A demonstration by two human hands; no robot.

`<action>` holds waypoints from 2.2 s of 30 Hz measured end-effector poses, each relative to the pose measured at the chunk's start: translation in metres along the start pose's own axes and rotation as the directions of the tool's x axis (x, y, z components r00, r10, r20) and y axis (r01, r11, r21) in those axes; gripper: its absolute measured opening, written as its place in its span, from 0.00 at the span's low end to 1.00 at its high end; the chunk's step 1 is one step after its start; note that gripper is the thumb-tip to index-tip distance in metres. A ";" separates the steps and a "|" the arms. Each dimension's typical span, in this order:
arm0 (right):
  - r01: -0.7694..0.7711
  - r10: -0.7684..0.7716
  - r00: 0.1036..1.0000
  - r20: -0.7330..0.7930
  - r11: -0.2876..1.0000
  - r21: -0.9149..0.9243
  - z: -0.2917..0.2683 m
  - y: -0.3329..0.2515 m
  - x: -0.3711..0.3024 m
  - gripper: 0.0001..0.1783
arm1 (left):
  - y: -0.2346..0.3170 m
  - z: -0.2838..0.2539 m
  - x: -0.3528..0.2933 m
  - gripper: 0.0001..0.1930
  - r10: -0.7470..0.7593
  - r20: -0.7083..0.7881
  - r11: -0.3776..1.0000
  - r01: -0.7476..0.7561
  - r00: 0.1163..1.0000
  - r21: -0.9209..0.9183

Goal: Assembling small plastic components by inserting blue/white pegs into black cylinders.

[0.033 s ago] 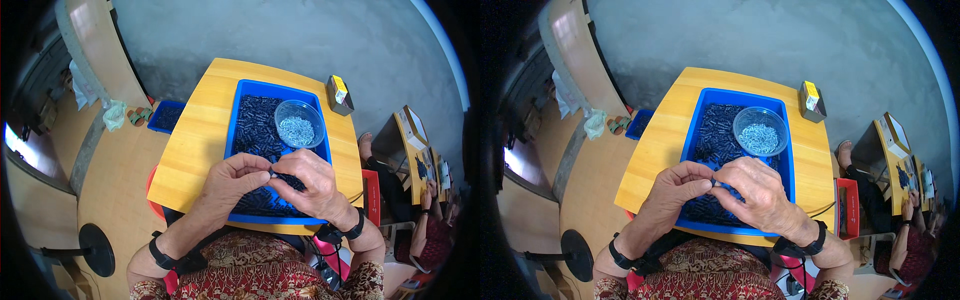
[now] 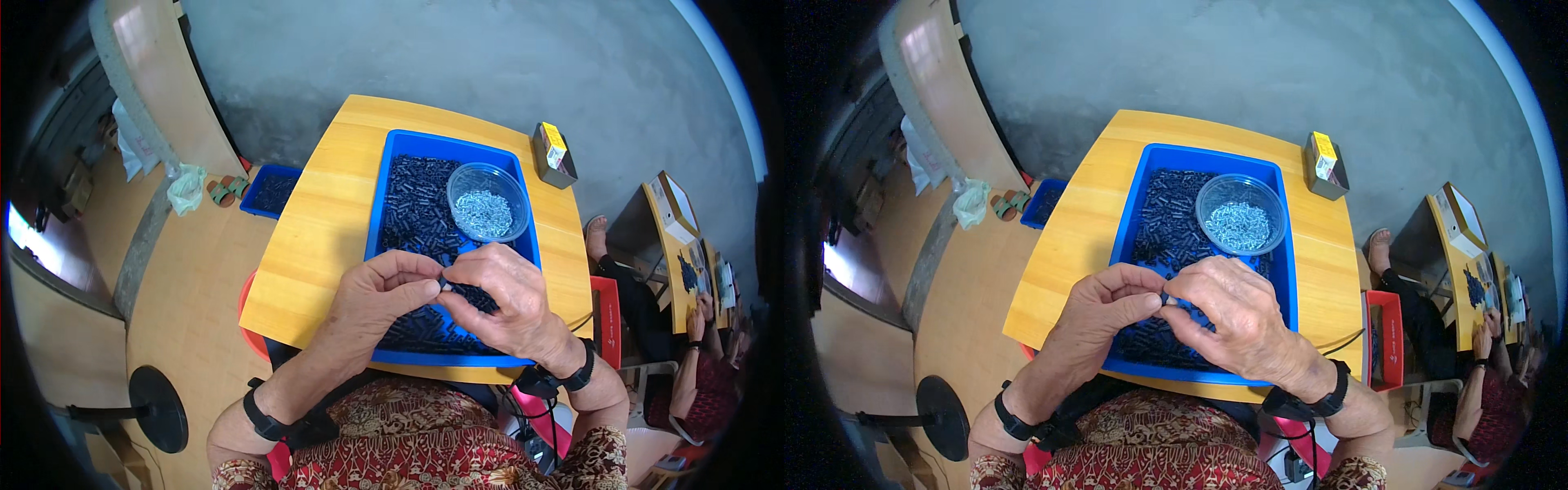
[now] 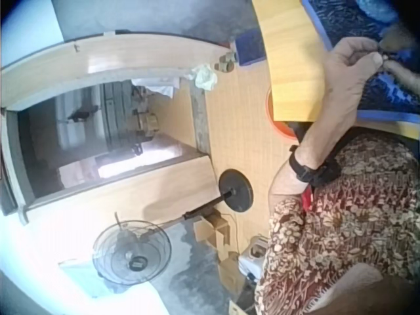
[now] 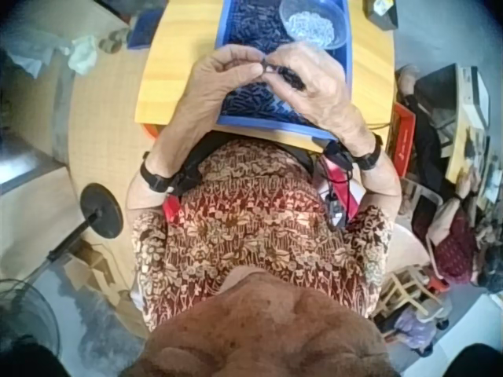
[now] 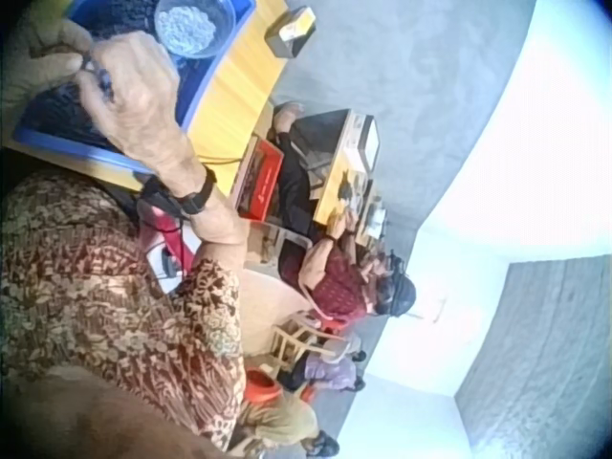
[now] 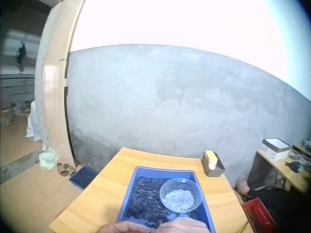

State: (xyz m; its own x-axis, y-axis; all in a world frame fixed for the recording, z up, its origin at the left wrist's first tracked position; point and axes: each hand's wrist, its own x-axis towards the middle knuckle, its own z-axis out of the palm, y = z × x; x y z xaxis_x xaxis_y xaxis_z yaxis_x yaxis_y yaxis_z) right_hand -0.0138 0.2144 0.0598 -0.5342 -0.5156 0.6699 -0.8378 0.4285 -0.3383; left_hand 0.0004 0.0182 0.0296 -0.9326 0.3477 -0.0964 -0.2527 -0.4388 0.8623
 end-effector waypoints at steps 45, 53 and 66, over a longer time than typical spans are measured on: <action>-0.016 0.022 0.992 0.127 0.998 -0.053 -0.029 0.023 -0.008 0.15 | -0.006 0.007 0.009 0.07 -0.130 -0.009 0.965 0.129 0.991 0.227; -0.329 0.404 0.853 0.331 0.908 -0.260 -0.062 0.108 0.005 0.13 | 0.004 0.010 0.007 0.07 0.019 0.051 0.851 -0.043 0.999 0.523; -0.254 0.418 0.642 0.642 0.907 -0.336 -0.020 0.144 0.017 0.10 | 0.000 0.001 0.009 0.07 0.051 0.047 0.831 -0.069 0.998 0.552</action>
State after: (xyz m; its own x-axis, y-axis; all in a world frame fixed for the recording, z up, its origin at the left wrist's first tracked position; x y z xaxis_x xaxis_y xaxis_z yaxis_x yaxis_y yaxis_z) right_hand -0.1412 0.2823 0.0355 -0.7655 -0.6289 -0.1356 -0.5863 0.7688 -0.2554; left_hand -0.0074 0.0220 0.0296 -0.9312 0.3633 -0.0287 -0.0041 0.0684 0.9976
